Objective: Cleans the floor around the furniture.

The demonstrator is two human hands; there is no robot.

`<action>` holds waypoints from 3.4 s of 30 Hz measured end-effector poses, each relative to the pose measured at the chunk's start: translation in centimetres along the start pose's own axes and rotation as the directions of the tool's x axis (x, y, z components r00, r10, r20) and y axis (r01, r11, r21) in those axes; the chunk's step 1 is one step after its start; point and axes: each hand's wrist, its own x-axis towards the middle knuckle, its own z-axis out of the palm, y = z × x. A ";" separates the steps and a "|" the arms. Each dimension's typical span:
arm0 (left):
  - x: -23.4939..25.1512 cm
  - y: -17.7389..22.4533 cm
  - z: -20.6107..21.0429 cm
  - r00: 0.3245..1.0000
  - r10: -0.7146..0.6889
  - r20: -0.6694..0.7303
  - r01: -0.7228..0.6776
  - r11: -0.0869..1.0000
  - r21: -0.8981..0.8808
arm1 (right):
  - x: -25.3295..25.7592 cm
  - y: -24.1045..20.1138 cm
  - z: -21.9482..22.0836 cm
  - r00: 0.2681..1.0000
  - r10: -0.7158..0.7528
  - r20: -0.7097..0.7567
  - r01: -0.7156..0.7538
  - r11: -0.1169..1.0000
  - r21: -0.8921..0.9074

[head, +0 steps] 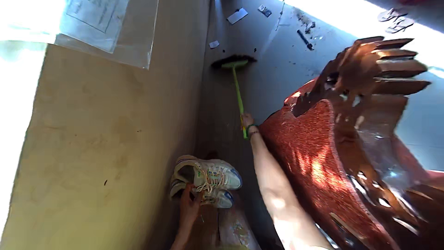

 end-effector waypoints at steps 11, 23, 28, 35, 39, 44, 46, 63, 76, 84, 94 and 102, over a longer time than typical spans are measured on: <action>5.4 2.4 1.4 0.994 -0.047 0.098 0.048 0.999 -0.011 | -29.6 26.0 -3.5 0.957 0.290 -0.018 -0.291 0.957 -0.016; 27.3 6.5 12.1 0.912 -0.004 0.410 -0.171 0.905 0.389 | -2.2 6.3 -2.6 0.978 0.167 -0.121 -0.146 0.975 0.165; 37.1 9.4 17.0 0.885 -0.046 0.463 -0.241 0.805 0.541 | -8.6 8.4 -3.5 0.983 0.095 -0.156 -0.055 0.968 0.246; 46.4 16.4 17.8 0.916 0.126 0.380 -0.356 0.693 0.627 | -17.8 13.8 -4.3 0.981 0.139 -0.133 -0.085 0.933 0.349; 46.8 20.3 16.5 0.932 0.216 0.291 -0.358 0.674 0.646 | -20.6 16.2 -2.8 0.972 0.215 -0.091 -0.161 0.899 0.406; 38.5 14.4 15.9 0.928 0.171 0.331 -0.342 0.744 0.574 | -14.5 17.9 1.3 0.934 0.356 0.005 -0.337 0.880 0.334; 32.7 7.9 15.9 0.926 0.003 0.378 -0.230 0.798 0.557 | -10.4 14.9 1.1 0.925 0.381 0.007 -0.366 0.883 0.292; -3.4 -17.5 -0.5 0.753 -0.489 0.441 0.171 0.792 0.586 | -46.1 42.0 -8.2 0.999 -0.044 -0.002 0.041 0.949 -0.312; -10.2 -22.4 -2.1 0.858 -0.293 0.422 0.023 0.843 0.538 | -37.2 39.5 -1.9 0.993 0.066 0.093 -0.039 0.964 -0.262; -7.5 -21.2 -2.7 0.792 -0.324 0.517 0.076 0.893 0.444 | -46.9 49.9 -8.6 0.909 0.415 -0.031 -0.405 0.865 -0.297; -5.6 -24.0 -3.4 0.759 -0.432 0.487 0.100 0.816 0.569 | -59.9 54.1 -13.1 0.822 0.559 -0.111 -0.567 0.784 -0.253; -4.8 -20.7 -1.0 0.784 -0.360 0.505 0.067 0.858 0.509 | -62.6 53.8 -26.6 0.769 0.566 -0.298 -0.606 0.497 -0.621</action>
